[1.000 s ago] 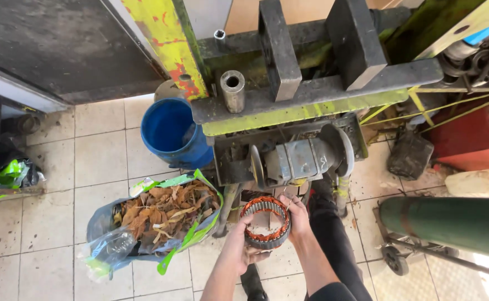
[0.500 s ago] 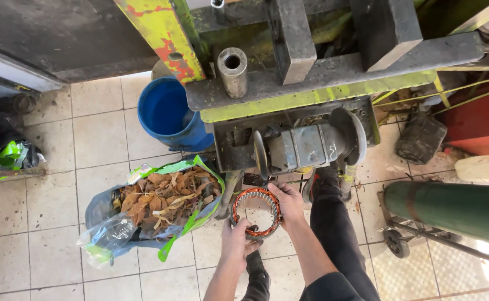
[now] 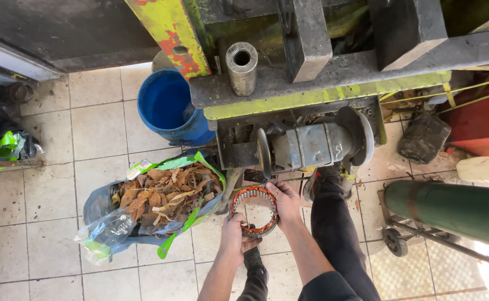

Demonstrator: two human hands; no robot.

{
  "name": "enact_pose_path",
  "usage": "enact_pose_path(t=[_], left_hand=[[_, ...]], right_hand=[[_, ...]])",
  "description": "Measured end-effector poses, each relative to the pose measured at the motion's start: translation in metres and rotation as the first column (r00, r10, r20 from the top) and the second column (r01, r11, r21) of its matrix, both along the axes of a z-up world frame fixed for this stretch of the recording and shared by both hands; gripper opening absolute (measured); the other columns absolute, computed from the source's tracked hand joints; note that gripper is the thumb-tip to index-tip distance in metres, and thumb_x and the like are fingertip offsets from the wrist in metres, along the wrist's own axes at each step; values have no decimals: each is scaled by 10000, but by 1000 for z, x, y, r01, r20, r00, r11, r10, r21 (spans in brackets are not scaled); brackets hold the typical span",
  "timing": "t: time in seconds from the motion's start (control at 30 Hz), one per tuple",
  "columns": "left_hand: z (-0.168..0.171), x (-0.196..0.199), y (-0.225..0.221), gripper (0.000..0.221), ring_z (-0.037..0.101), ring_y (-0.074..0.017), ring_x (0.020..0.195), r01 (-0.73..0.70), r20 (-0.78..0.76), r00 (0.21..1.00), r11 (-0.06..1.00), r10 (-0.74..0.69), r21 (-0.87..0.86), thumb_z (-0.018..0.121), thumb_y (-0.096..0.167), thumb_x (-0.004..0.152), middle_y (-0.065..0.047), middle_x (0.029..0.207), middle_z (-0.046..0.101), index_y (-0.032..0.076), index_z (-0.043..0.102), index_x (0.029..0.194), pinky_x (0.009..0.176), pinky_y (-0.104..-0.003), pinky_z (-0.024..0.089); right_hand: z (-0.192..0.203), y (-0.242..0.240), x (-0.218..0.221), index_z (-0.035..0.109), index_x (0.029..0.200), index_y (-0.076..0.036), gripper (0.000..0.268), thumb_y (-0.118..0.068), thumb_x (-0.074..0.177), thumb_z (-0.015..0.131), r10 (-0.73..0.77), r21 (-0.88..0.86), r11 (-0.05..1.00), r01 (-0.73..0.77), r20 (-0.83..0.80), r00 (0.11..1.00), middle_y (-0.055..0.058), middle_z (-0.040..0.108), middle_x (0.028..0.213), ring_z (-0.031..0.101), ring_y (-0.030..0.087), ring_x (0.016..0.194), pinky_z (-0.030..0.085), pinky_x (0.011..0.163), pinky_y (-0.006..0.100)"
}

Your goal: Inspecting the copper windings and internal structure of an electric motor stator.

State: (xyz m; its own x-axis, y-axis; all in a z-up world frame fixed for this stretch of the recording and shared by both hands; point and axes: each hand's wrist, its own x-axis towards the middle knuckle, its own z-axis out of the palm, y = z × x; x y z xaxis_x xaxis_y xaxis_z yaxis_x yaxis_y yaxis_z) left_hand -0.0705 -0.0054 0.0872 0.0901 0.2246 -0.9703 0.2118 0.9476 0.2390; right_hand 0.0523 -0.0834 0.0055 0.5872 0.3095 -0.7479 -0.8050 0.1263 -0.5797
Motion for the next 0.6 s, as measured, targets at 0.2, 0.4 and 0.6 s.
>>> enact_pose_path(t=[0.2,0.4,0.6], left_hand=[[4,1,2,411,625,-262,648,11,-34,999,1000,-11,1,483,106,858,-178,900,602,54,510,1265,541,-345,543],[0,1,4,414,622,-268,649,12,-32,999,1000,-12,5,477,99,856,-182,906,609,54,508,1266,531,-346,535],[-8,-3,2,379,613,-267,627,-4,-15,1000,1000,4,0,469,93,864,-181,881,606,31,510,1236,521,-348,530]], right_hand=[[2,1,-4,723,1025,18,97,0,938,683,-11,5,1000,11,-11,1000,105,713,914,617,148,767,516,699,266],[1,2,-4,716,1029,24,99,0,941,677,-25,13,1000,25,-10,1000,109,716,926,625,152,779,522,714,267],[-3,0,-5,712,1028,28,101,-5,936,687,-30,31,999,30,-6,1000,110,715,923,626,152,782,522,727,268]])
